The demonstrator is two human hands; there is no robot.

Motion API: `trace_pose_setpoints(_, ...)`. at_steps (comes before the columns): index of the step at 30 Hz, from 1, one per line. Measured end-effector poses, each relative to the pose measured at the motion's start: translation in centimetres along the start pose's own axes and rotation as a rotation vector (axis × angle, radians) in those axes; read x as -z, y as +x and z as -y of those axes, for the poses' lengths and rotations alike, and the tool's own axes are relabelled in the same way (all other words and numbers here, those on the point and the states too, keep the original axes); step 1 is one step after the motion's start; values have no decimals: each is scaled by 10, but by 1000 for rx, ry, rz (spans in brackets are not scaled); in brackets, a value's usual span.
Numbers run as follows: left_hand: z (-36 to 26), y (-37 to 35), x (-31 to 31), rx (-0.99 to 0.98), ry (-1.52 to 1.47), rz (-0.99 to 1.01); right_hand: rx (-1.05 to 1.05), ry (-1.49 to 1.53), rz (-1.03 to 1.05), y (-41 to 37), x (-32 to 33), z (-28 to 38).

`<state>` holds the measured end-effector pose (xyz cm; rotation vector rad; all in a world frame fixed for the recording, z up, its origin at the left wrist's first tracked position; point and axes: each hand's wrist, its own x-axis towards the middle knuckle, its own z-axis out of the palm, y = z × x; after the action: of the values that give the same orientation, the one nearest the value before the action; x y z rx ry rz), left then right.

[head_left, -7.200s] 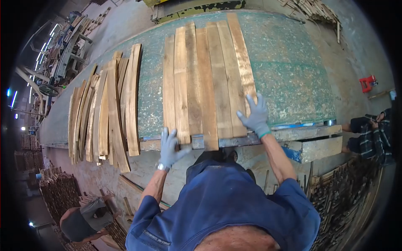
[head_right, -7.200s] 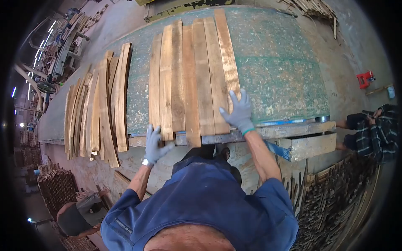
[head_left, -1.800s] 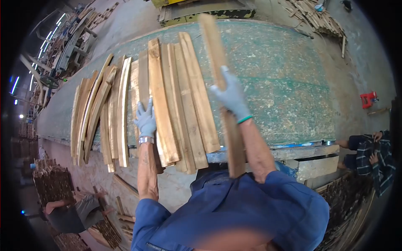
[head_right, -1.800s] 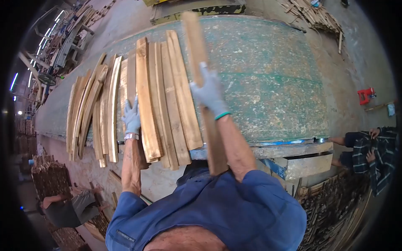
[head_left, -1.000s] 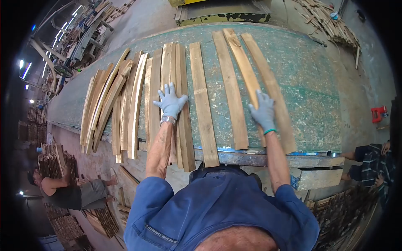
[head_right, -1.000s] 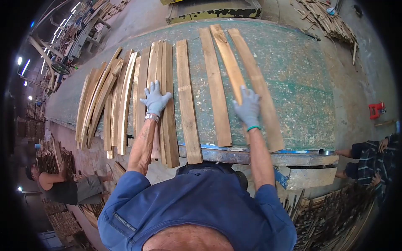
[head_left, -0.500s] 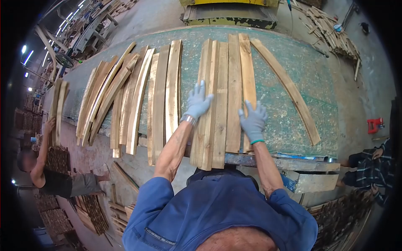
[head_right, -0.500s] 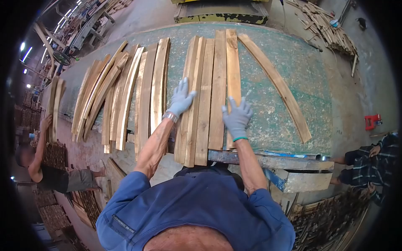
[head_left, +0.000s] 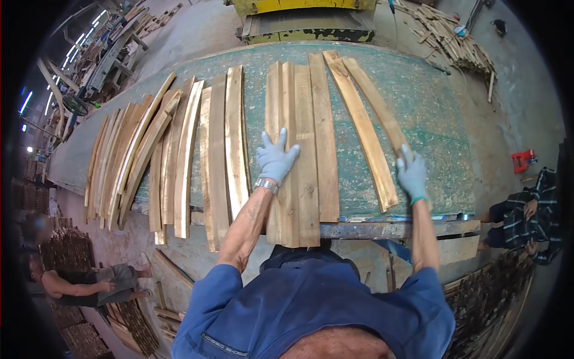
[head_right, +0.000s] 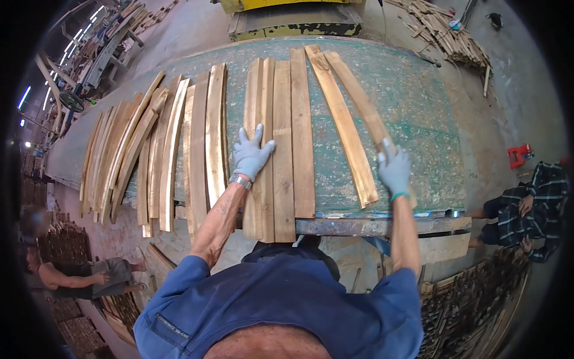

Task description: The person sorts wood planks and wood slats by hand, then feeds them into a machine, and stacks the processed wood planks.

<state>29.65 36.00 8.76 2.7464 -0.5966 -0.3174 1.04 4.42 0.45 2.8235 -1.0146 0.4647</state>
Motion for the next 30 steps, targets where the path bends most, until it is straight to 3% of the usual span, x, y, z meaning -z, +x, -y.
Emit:
trace_pose_setpoints(1,1,4,2,4,16,-7,-100,92,181,-10,26,25)
trace_pose_setpoints(6,-12,52,15,96,306,-82,-197,155,158,-55,42,74)
trace_pose_setpoints(11,22,103,-4,178,-51,-85,-271,179,297,-59,86,133)
trace_pose_setpoints(15,24,54,-17,95,-158,-94,-143,53,73,-68,63,179)
trace_pose_setpoints(19,28,31,-16,48,-363,-79,-244,294,229,-61,83,180)
trace_pose_setpoints(24,53,43,-23,113,-48,-261,-275,250,184,-65,84,161)
trace_pose_setpoints(26,36,34,-8,97,9,-244,-196,323,132,-81,70,147)
trace_pose_setpoints(29,58,70,-37,32,-50,-329,-16,316,86,-100,73,143)
trace_pose_setpoints(30,50,70,-29,4,77,-295,56,294,80,-106,76,144)
